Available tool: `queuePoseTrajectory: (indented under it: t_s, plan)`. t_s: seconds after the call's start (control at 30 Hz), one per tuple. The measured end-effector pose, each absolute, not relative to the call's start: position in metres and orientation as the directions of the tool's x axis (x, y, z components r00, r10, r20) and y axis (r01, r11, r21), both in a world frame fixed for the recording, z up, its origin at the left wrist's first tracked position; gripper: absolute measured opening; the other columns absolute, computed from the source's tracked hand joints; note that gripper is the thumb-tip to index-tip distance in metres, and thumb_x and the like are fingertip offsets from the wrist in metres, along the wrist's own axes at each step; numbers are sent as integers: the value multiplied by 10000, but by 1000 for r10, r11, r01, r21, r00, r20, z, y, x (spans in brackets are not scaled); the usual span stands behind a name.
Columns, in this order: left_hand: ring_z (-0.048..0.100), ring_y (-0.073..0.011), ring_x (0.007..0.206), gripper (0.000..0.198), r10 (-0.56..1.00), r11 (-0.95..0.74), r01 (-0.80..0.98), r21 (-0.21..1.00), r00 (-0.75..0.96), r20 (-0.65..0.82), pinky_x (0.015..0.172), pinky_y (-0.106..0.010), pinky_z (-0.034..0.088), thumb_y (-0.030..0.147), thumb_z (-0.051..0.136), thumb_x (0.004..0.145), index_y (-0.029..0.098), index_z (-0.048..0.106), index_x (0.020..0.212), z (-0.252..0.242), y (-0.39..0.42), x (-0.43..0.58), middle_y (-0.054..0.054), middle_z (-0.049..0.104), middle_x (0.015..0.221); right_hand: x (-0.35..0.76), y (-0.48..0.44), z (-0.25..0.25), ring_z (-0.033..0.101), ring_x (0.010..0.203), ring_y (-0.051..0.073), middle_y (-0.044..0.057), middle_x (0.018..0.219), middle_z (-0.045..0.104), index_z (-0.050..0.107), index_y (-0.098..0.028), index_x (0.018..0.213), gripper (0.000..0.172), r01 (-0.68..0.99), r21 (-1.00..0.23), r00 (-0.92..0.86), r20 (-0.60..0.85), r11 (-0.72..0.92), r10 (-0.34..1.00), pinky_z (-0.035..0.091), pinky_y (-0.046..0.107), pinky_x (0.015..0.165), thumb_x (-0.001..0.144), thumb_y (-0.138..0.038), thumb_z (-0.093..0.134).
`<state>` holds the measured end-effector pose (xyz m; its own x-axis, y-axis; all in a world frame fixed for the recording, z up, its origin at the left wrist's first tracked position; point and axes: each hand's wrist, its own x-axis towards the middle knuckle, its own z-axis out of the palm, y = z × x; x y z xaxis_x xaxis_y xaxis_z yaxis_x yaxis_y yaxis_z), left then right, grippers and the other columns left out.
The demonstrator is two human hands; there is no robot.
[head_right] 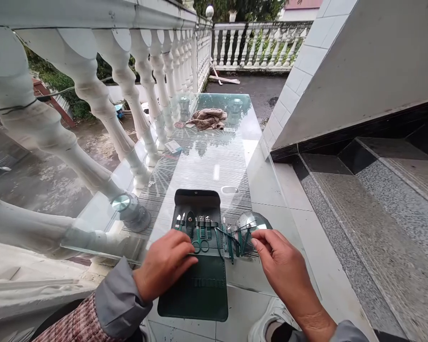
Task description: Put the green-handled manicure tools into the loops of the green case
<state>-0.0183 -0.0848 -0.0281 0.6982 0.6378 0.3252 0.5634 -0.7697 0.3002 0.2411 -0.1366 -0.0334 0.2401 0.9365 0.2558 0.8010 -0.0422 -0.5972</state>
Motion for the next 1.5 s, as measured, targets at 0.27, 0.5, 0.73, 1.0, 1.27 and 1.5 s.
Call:
queuePoseTrajectory:
  t_s: [0.27,0.5,0.73,1.0,1.27,1.5]
  plan:
    - [533,-167,818,342,225,-974,205,97,925,308,718,-277,455,433,376,950,148,547,866,-44,-115,-3,-86,581,884,212,-123,-48,523,756,189,46,790,585,572,-212,818,167,962,-230,-51,383,149,922,401,307,664,886,-286,439]
    - [528,-200,897,397,140,-990,136,32,969,206,733,-309,444,498,462,890,129,537,1014,-47,-119,-5,-129,563,1037,205,-112,-52,469,684,189,33,686,538,521,-204,724,168,989,-26,-121,396,143,910,327,305,624,873,-240,451]
    - [509,-196,879,394,100,-995,101,5,974,201,659,-308,412,466,487,882,111,540,1045,-46,-115,-5,-122,529,1098,191,-111,-50,465,624,170,25,626,531,512,-203,711,197,981,-50,-149,422,187,894,295,288,592,873,-191,399]
    - [496,-182,846,364,119,-993,117,18,973,200,626,-301,379,459,485,885,126,544,1021,-49,-116,-5,-100,527,1084,181,-108,-51,481,636,176,25,640,554,516,-201,716,170,979,-123,-101,406,164,908,302,291,592,855,-168,423]
    - [489,-191,854,423,102,-994,108,-18,973,209,615,-308,372,493,515,861,116,546,1051,-47,-116,-4,-108,511,1100,190,-108,-53,544,718,179,46,772,632,557,-194,819,163,944,-264,-68,435,199,898,390,289,664,896,-251,425]
    - [493,-194,862,366,123,-990,135,-42,971,204,640,-311,385,404,494,875,107,534,1084,-45,-119,-2,-109,507,1097,192,-106,-50,580,763,180,42,817,659,584,-195,855,190,887,-424,-6,380,180,925,433,301,698,897,-290,424]
